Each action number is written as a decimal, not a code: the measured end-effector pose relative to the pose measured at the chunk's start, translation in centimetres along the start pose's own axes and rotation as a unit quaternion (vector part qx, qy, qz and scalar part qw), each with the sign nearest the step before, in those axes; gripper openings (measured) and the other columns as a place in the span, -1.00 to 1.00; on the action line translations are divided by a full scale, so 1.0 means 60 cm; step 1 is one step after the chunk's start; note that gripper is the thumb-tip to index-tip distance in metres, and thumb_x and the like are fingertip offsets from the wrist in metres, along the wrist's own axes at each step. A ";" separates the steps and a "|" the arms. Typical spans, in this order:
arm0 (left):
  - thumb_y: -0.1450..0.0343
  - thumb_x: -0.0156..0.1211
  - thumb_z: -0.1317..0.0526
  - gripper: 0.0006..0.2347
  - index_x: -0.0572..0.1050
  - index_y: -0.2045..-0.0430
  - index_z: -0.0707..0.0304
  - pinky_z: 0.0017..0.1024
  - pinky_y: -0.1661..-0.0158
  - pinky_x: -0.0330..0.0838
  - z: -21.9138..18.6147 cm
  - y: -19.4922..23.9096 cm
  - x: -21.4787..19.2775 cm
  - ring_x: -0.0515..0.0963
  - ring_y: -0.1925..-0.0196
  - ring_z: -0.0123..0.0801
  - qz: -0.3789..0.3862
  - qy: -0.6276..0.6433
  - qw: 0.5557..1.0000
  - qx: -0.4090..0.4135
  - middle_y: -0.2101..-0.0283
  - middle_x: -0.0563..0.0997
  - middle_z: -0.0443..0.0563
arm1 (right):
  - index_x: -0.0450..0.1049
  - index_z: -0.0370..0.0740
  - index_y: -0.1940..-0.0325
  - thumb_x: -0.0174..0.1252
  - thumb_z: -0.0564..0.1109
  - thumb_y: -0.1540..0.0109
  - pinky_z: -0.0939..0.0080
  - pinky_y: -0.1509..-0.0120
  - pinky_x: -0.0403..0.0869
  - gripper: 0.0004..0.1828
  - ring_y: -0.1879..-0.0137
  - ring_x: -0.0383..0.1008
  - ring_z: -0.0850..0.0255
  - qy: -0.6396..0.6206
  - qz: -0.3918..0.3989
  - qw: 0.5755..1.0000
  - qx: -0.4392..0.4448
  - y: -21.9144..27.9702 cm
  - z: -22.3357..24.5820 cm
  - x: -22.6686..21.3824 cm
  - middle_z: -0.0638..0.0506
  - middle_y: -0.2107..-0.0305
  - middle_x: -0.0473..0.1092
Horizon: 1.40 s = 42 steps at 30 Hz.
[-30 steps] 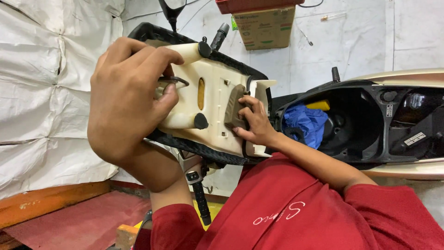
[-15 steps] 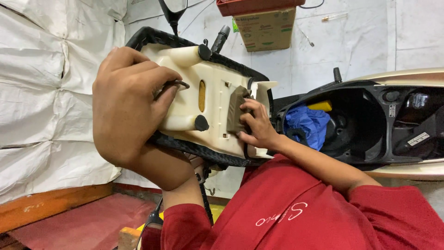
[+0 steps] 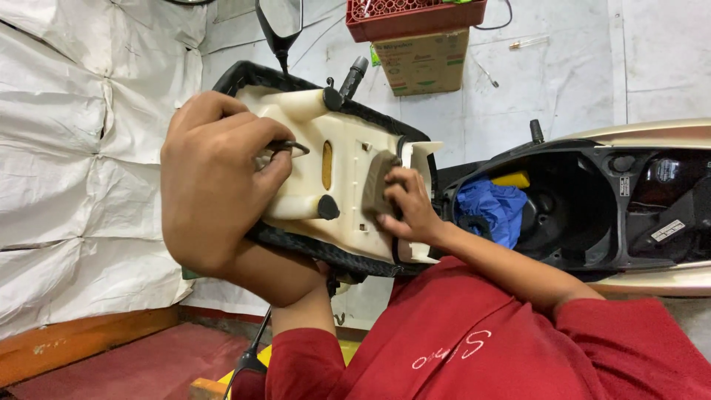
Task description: The person holds a white plastic motorcycle part, likely a seat base, and sands its surface with a sanding block. The camera is extremely unstable, frequently swinging and pointing away from the work area, making the task difficult to follow.
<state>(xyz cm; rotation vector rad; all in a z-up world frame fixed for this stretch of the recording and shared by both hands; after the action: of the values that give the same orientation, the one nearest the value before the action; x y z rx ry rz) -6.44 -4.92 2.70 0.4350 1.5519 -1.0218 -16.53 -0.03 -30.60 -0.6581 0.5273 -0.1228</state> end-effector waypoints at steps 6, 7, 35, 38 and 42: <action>-0.32 0.48 0.23 -0.91 0.68 0.40 0.15 -0.29 0.04 0.42 0.004 0.006 0.021 0.56 0.17 -0.27 0.023 -0.027 0.999 0.004 0.36 0.68 -0.04 | 0.25 -0.21 0.13 0.25 0.13 -0.06 -0.16 -0.30 0.25 -0.49 -0.18 0.16 -0.12 -0.030 -0.032 0.999 0.018 0.000 0.014 -0.003 -0.19 0.00 0.11; -0.32 0.48 0.23 -0.91 0.68 0.40 0.15 -0.29 0.04 0.42 0.000 0.002 0.014 0.56 0.17 -0.27 0.021 -0.027 0.999 0.005 0.36 0.68 -0.04 | 0.25 -0.21 0.13 0.25 0.13 -0.06 -0.16 -0.30 0.25 -0.49 -0.18 0.16 -0.12 -0.028 -0.032 0.999 0.018 0.003 0.008 -0.006 -0.19 0.00 0.11; -0.24 0.49 0.26 -0.89 0.69 0.45 0.21 -0.25 0.04 0.41 0.015 0.001 0.008 0.58 0.17 -0.23 -0.020 0.006 1.000 -0.016 0.40 0.67 0.01 | 0.19 -0.18 -0.05 0.22 0.06 -0.01 -0.02 -0.17 0.37 -0.38 -0.15 0.16 -0.03 -0.117 0.017 0.989 0.084 -0.023 -0.036 0.025 -0.15 0.00 0.04; -0.27 0.48 0.26 -0.90 0.69 0.44 0.21 -0.24 0.03 0.41 0.012 0.000 0.009 0.59 0.17 -0.24 -0.022 0.009 1.000 -0.012 0.41 0.67 -0.01 | 0.18 -0.15 -0.08 0.23 0.04 -0.02 -0.09 -0.28 0.33 -0.37 -0.22 0.15 -0.09 -0.112 -0.004 0.985 0.128 -0.028 -0.056 0.022 -0.17 -0.05 0.04; -0.26 0.50 0.25 -0.89 0.69 0.44 0.22 -0.22 -0.01 0.42 0.000 -0.004 -0.003 0.58 0.14 -0.21 -0.025 0.013 1.000 -0.003 0.43 0.64 -0.01 | 0.18 -0.11 -0.08 0.27 0.04 -0.02 -0.20 -0.32 0.28 -0.36 -0.31 0.10 -0.19 -0.138 -0.019 0.981 0.133 -0.045 -0.009 -0.004 -0.24 -0.14 0.02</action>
<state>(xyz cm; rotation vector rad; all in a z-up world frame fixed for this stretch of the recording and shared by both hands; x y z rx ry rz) -6.57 -5.00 2.96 0.4089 1.5961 -1.0520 -16.86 -2.42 -29.21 -0.4151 0.2247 -0.1334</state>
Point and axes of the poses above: each hand's wrist, its own y-axis away from the middle knuckle, its own x-axis out of the palm, z = x × y, the point moved 10 cm from there along -y, towards the middle knuckle
